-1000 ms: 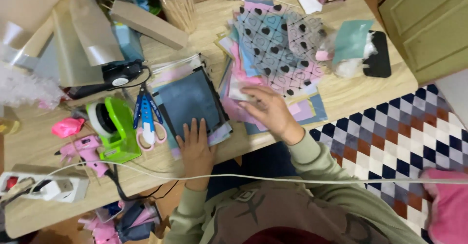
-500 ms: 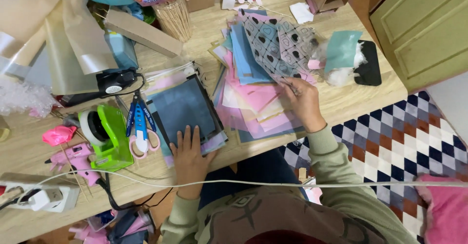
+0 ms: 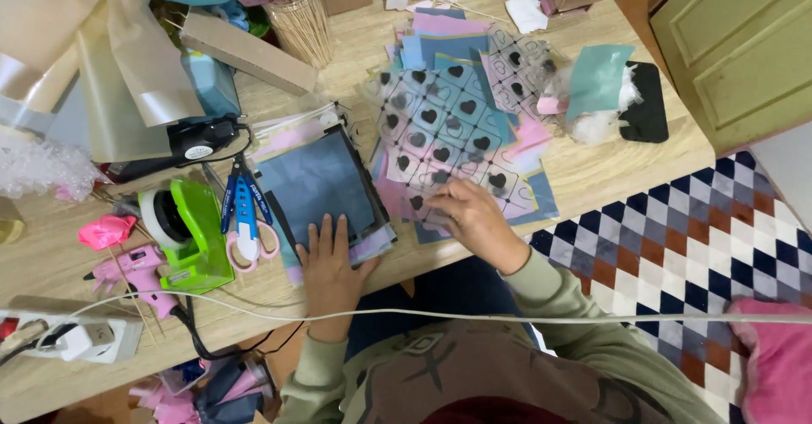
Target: Sorting, organizing, and smoothing various colored and patterned wrapping paper sheets at a design station.
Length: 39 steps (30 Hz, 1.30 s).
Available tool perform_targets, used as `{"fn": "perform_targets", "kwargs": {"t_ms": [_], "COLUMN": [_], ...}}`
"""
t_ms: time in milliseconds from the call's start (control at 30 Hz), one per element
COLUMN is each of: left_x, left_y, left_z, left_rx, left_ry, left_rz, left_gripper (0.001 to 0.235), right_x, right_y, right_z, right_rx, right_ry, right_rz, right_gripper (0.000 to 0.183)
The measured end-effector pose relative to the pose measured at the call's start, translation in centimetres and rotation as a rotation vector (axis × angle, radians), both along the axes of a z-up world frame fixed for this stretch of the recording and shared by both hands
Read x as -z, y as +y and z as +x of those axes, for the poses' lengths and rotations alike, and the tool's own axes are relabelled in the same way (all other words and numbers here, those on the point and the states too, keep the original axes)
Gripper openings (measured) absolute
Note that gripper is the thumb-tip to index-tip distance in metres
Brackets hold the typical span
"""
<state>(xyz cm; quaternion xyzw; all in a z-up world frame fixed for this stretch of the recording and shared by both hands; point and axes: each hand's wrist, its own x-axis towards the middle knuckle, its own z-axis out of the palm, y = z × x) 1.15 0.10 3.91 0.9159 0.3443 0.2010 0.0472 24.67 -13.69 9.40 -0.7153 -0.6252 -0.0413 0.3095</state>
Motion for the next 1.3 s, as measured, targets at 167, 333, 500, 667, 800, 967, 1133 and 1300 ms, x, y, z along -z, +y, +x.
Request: {"fn": "perform_targets", "kwargs": {"t_ms": [167, 333, 500, 667, 800, 967, 1133, 1300], "left_x": [0.3, 0.9, 1.2, 1.4, 0.9, -0.7, 1.1, 1.2], "left_y": [0.0, 0.0, -0.2, -0.1, 0.4, 0.6, 0.8, 1.3], "left_z": [0.0, 0.0, 0.1, 0.0, 0.0, -0.3, -0.1, -0.6], "left_rx": [-0.007, -0.006, -0.03, -0.035, -0.012, 0.049, 0.017, 0.063], "left_ry": [-0.02, -0.03, -0.053, 0.005, 0.029, 0.06, 0.074, 0.103], "left_rz": [0.013, 0.067, 0.053, 0.099, 0.098, 0.035, -0.06, -0.034], "left_gripper": [0.09, 0.086, 0.086, 0.087, 0.087, 0.087, 0.083, 0.1], "right_x": [-0.6, -2.6, -0.9, 2.1, 1.1, 0.0, -2.4, -5.6], "right_y": [-0.8, -1.3, -1.6, -1.0, -1.5, -2.8, -3.6, -3.8], "right_z": [-1.2, 1.1, 5.6, 7.2, 8.5, 10.6, 10.2, 8.3], "right_rx": [-0.076, 0.01, 0.53, 0.54, 0.554, 0.415, 0.302, 0.245], "right_ry": [0.069, 0.332, 0.192, 0.266, 0.173, 0.482, 0.661, 0.754], "right_rz": [-0.042, -0.036, -0.139, -0.141, 0.114, 0.29, 0.391, 0.39], "right_gripper": [0.035, 0.046, 0.103, 0.102, 0.08, 0.04, 0.044, 0.046]}}
